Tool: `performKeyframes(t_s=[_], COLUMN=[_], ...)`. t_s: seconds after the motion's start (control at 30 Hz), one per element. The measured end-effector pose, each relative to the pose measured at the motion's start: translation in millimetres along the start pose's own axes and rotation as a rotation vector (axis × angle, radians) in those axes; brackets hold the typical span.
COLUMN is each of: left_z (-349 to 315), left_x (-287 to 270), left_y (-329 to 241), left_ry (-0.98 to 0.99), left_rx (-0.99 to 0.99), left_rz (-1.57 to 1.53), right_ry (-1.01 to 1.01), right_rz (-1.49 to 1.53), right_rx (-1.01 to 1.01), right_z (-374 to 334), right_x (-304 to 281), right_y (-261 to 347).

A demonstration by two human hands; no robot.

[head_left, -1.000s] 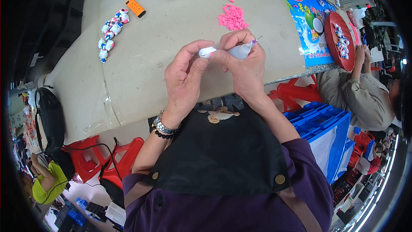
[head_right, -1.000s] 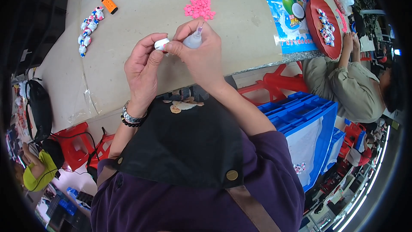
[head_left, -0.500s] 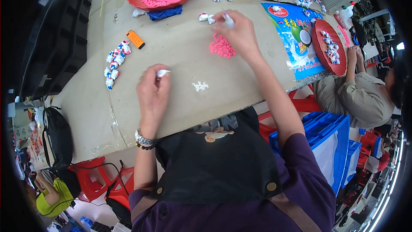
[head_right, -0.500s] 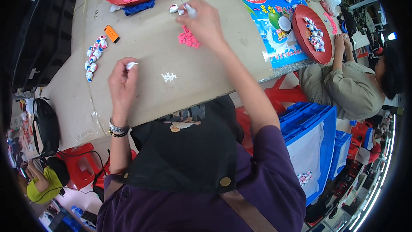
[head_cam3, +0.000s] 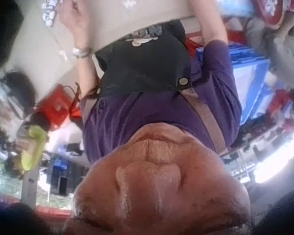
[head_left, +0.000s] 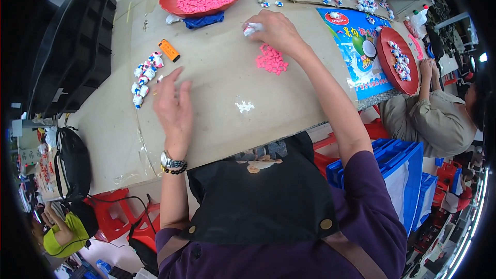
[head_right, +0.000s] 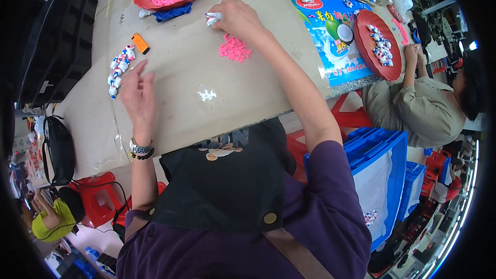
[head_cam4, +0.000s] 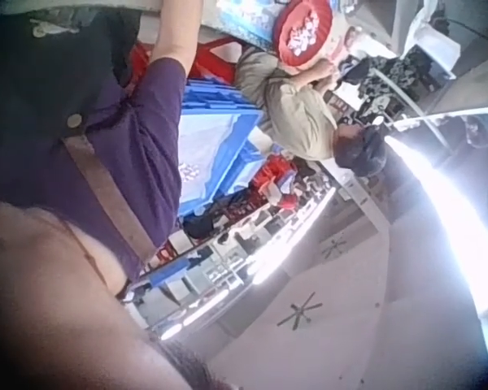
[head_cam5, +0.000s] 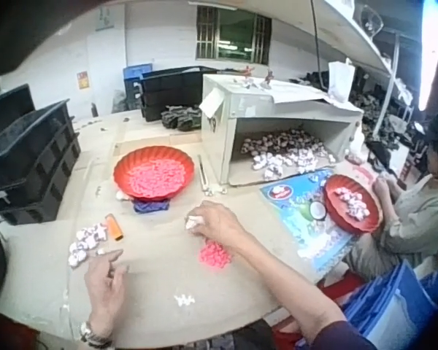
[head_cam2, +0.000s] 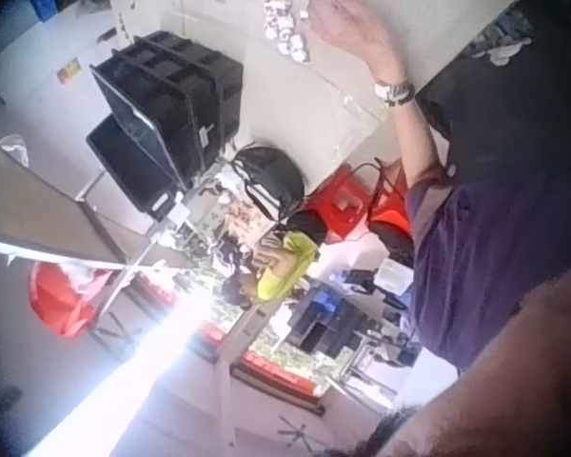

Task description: The person assembles small plastic figures by gluing plastic toy parts together with a glue applicator.

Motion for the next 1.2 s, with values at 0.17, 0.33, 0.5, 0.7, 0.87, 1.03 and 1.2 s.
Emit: performKeyframes(t_s=[0.17,0.33,0.5,0.7,0.87,1.03,1.2], left_z=[-1,-18,-37,-46,-45,-47,-50], left_x=[31,40,44,35,27,26,30], left_y=[-20,-29,-13,-8,-23,-30,-29], left_ry=[0.385,0.667,0.573,0.428,0.416,0.302,0.308], left_rx=[-0.41,-0.508,-0.677,-0.809,-0.751,-0.768,-0.676], left_rz=[-0.911,-1.14,-1.38,-1.732,-1.805,-1.646,-1.67], right_ry=[0.251,0.22,0.16,0.099,-0.051,-0.213,-0.412], right_rz=[0.595,0.56,0.722,0.255,0.481,0.388,0.263], right_rx=[-0.24,-0.262,-0.011,0.109,0.079,-0.062,-0.182], right_z=[-38,-74,-86,-84,-100,-128,-146], right_x=[-13,-10,7,30,2,-18,-24], right_y=[56,86,77,68,80,98,98])
Point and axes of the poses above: each hand's wrist, its own z-axis towards the middle knuckle, its own x-axis out of the palm, y = z × x, the point moved 3 cm from there along z, towards the middle knuckle, and after that the axes turned 4 degrees about z, right-handed, at the moved point
